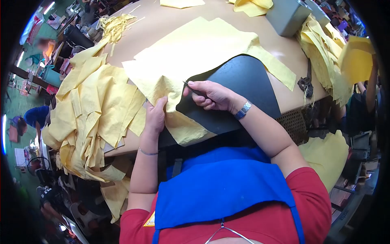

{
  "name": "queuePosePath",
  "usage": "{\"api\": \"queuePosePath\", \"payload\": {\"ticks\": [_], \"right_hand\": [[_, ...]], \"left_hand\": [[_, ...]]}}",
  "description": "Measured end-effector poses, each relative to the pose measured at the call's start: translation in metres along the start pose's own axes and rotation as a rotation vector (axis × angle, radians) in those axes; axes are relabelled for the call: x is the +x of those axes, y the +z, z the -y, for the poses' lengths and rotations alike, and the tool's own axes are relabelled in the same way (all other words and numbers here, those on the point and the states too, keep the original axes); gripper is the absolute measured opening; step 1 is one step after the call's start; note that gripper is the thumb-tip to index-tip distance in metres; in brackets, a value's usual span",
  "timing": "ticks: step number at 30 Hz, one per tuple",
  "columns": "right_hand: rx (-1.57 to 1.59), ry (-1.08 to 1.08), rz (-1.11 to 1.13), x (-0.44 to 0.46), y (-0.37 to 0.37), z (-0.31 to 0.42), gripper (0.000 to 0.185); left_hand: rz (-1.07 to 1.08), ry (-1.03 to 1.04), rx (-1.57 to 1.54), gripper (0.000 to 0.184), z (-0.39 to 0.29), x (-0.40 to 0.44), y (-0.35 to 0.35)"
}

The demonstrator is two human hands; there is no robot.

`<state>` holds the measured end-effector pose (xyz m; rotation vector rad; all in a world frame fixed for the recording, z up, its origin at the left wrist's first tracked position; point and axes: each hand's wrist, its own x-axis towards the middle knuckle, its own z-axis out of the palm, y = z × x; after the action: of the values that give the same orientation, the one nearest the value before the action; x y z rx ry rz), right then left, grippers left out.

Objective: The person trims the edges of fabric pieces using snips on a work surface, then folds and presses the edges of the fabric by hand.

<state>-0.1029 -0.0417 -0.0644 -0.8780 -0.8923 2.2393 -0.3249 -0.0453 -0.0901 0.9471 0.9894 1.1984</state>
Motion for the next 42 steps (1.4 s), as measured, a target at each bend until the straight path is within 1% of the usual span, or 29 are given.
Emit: {"api": "queuePosePath", "payload": {"ticks": [2, 6, 8, 11, 13, 15, 16, 19, 22, 24, 25, 26, 27, 29, 30, 31, 33, 34, 36, 37, 39, 41, 42], "right_hand": [[-0.001, -0.022, 0.019, -0.001, -0.005, -0.003, 0.036], [0.014, 0.037, 0.020, -0.006, -0.004, -0.001, 0.035], [0.044, 0.064, 0.036, -0.003, -0.002, 0.001, 0.035], [-0.058, 0.022, 0.029, 0.002, 0.000, 0.000, 0.032], [-0.106, 0.014, -0.050, -0.008, 0.006, 0.001, 0.032], [-0.314, -0.022, -0.084, -0.024, 0.005, 0.001, 0.034], [-0.291, -0.014, -0.045, -0.033, 0.002, 0.002, 0.036], [-0.375, 0.096, 0.014, -0.048, -0.003, 0.000, 0.036], [-0.490, 0.163, 0.048, -0.061, -0.002, -0.004, 0.037], [-0.528, 0.211, 0.037, -0.068, -0.002, -0.005, 0.035], [-0.539, 0.184, 0.002, -0.072, -0.002, -0.004, 0.035], [-0.550, 0.156, -0.035, -0.076, -0.002, -0.003, 0.035], [-0.562, 0.127, -0.076, -0.079, -0.003, -0.002, 0.035], [-0.891, -0.199, -0.257, -0.077, -0.005, 0.003, 0.036], [-1.049, -0.366, -0.350, -0.075, -0.006, 0.007, 0.038], [-1.203, -0.460, -0.426, -0.070, -0.008, 0.013, 0.047], [-1.304, -0.683, -0.525, -0.039, -0.018, 0.007, 0.044], [-1.357, -0.651, -0.493, -0.021, -0.019, 0.001, 0.043], [-1.433, -0.579, -0.420, 0.002, 0.004, -0.004, 0.041], [-1.470, -0.621, -0.402, 0.015, 0.014, -0.012, 0.036], [-1.501, -0.607, -0.408, 0.039, 0.037, -0.020, 0.032], [-1.394, -0.845, -0.396, 0.065, 0.033, -0.040, 0.029], [-1.335, -0.959, -0.387, 0.072, 0.031, -0.046, 0.029]], "left_hand": [[0.000, -0.005, 0.017, 0.029, 0.002, 0.001, -0.003], [-0.022, -0.030, 0.005, 0.032, 0.003, 0.001, -0.005], [-0.043, -0.011, 0.072, 0.033, 0.007, 0.004, -0.008], [-0.009, 0.024, 0.161, 0.036, 0.005, 0.001, -0.009], [0.006, 0.088, 0.187, 0.038, -0.001, -0.009, -0.006], [0.063, 0.018, 0.309, 0.041, -0.006, -0.027, -0.011], [0.079, -0.019, 0.368, 0.043, -0.009, -0.036, -0.014], [0.173, -0.156, 0.351, 0.047, -0.018, -0.066, -0.016], [0.197, -0.071, 0.330, 0.048, -0.014, -0.082, -0.021], [0.168, -0.101, 0.270, 0.051, -0.012, -0.088, -0.026], [0.155, -0.116, 0.240, 0.053, -0.011, -0.092, -0.029], [0.142, -0.098, 0.330, 0.057, -0.016, -0.095, -0.029], [0.062, -0.006, 0.292, 0.059, -0.020, -0.097, -0.025], [-0.092, 0.174, 0.210, 0.062, -0.037, -0.107, -0.011], [-0.105, 0.383, 0.412, 0.065, -0.047, -0.101, -0.013], [-0.119, 0.596, 0.611, 0.067, -0.059, -0.091, -0.017], [-0.046, 0.833, 0.834, 0.062, -0.089, -0.078, -0.007], [-0.013, 0.956, 0.944, 0.060, -0.103, -0.073, 0.004], [0.214, 1.028, 1.068, 0.050, -0.126, -0.063, 0.035], [0.330, 1.058, 1.132, 0.045, -0.132, -0.056, 0.051], [0.447, 0.944, 1.213, 0.036, -0.132, -0.038, 0.085], [0.595, 0.725, 1.234, 0.039, -0.120, -0.003, 0.103], [0.612, 0.499, 1.042, 0.040, -0.106, 0.022, 0.102]]}}
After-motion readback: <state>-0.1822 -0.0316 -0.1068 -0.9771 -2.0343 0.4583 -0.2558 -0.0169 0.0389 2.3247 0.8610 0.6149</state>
